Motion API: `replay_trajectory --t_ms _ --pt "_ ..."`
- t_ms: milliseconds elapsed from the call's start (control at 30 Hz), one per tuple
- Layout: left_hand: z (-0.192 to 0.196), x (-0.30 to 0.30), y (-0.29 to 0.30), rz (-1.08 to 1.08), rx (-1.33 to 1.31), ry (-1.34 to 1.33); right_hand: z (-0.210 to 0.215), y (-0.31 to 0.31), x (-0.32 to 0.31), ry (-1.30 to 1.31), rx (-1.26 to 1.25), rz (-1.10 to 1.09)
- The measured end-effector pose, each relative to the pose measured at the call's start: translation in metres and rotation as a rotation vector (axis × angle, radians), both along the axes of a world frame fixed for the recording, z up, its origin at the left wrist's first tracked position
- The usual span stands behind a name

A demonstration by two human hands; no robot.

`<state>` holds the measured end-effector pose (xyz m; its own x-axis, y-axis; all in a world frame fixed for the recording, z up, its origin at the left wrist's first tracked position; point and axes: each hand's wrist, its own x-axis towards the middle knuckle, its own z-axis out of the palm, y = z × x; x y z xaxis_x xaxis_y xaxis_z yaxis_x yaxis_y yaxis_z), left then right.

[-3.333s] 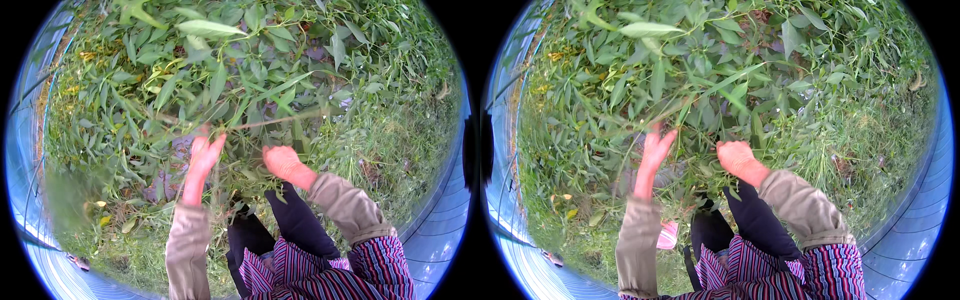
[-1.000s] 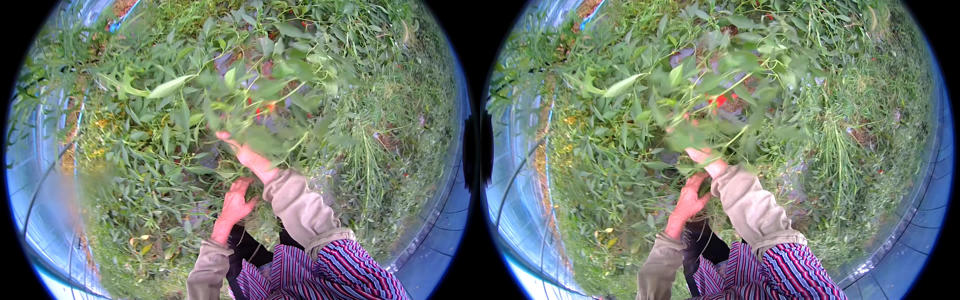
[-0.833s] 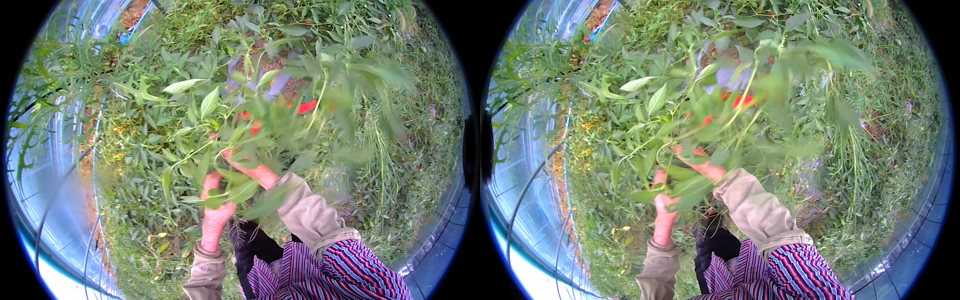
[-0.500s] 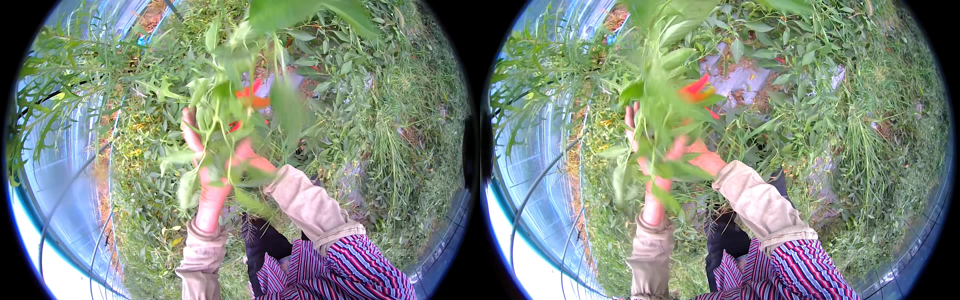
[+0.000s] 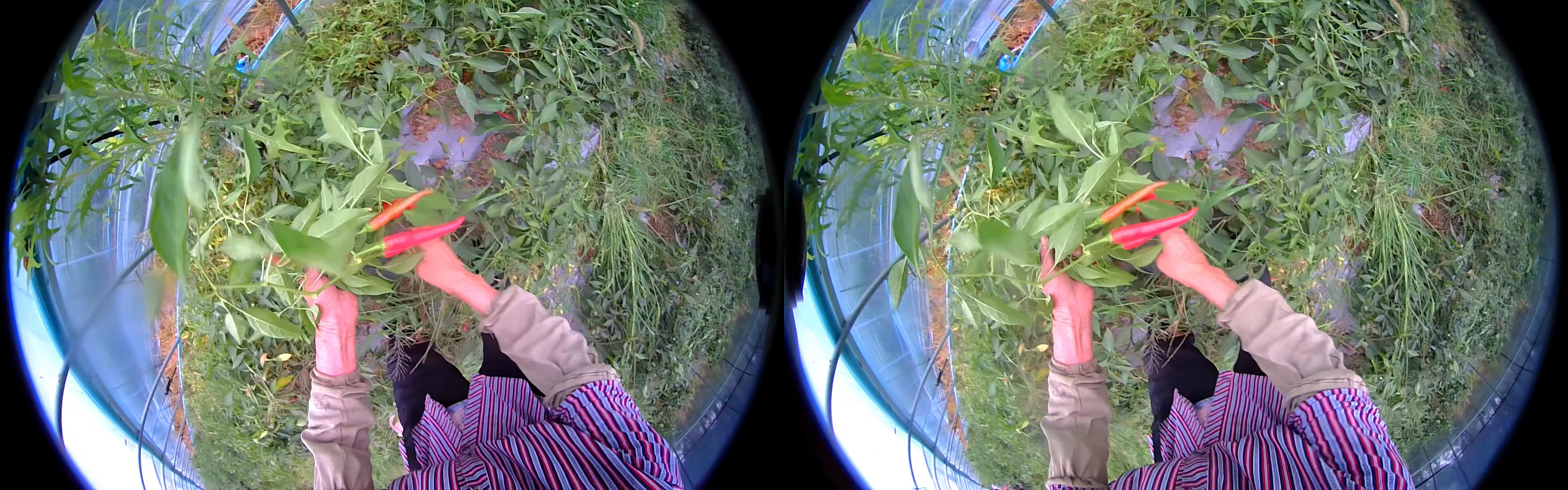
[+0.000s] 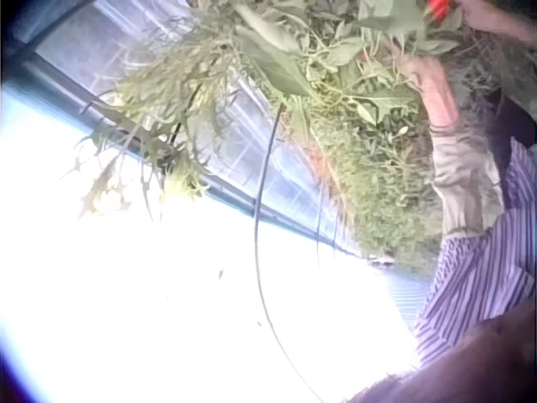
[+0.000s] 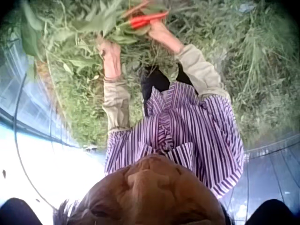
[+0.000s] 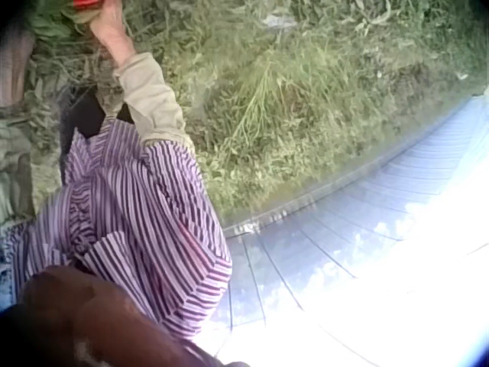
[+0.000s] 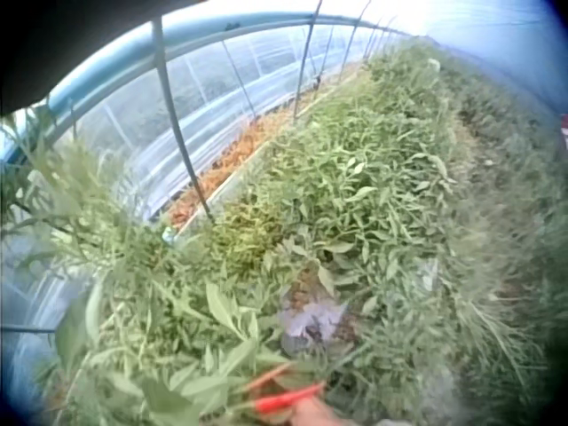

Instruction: The person harvests peppers from plants using shears, placing the harvested peppers into a pink bucket.

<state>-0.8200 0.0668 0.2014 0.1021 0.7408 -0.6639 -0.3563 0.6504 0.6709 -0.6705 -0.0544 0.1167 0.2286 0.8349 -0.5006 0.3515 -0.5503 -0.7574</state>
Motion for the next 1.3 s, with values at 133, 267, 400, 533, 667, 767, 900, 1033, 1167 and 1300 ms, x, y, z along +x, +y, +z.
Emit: replay_trajectory --t_ms 133,267,400,533,667,767,900,1033,1167,1300 --pt "0.005 0.014 -0.015 0.099 -0.071 0.009 0.038 -0.052 0.044 -0.023 -0.022 -0.397" --pt "0.013 0.014 -0.021 0.037 -0.08 0.038 0.131 -0.027 0.066 -0.159 0.245 -0.298" --pt "0.001 0.015 -0.034 -0.246 0.029 0.103 0.163 0.013 0.051 -0.384 0.34 0.122" --pt "-0.046 -0.022 -0.053 -0.489 0.389 0.157 0.131 0.028 0.036 -0.442 0.325 0.345" --pt "-0.021 0.004 -0.04 -1.007 0.081 0.143 0.101 -0.028 0.043 -0.363 0.396 0.319" --pt "-0.006 0.019 -0.047 -0.786 0.049 -0.513 0.091 -0.06 0.043 -0.779 0.483 0.649" --pt "-0.057 0.029 -0.091 -0.698 -0.333 -0.736 0.059 -0.104 0.038 -1.625 0.512 1.37" --pt "-0.064 0.014 -0.104 -0.97 0.047 -0.223 0.133 -0.062 0.028 -0.314 0.181 0.528" --pt "-0.1 0.036 -0.132 -0.243 -0.246 -1.304 0.163 -0.061 0.032 0.482 -0.216 -0.09" --pt "-0.062 0.027 -0.11 -1.267 1.292 0.666 0.195 -0.05 0.034 0.692 -0.437 -0.308"
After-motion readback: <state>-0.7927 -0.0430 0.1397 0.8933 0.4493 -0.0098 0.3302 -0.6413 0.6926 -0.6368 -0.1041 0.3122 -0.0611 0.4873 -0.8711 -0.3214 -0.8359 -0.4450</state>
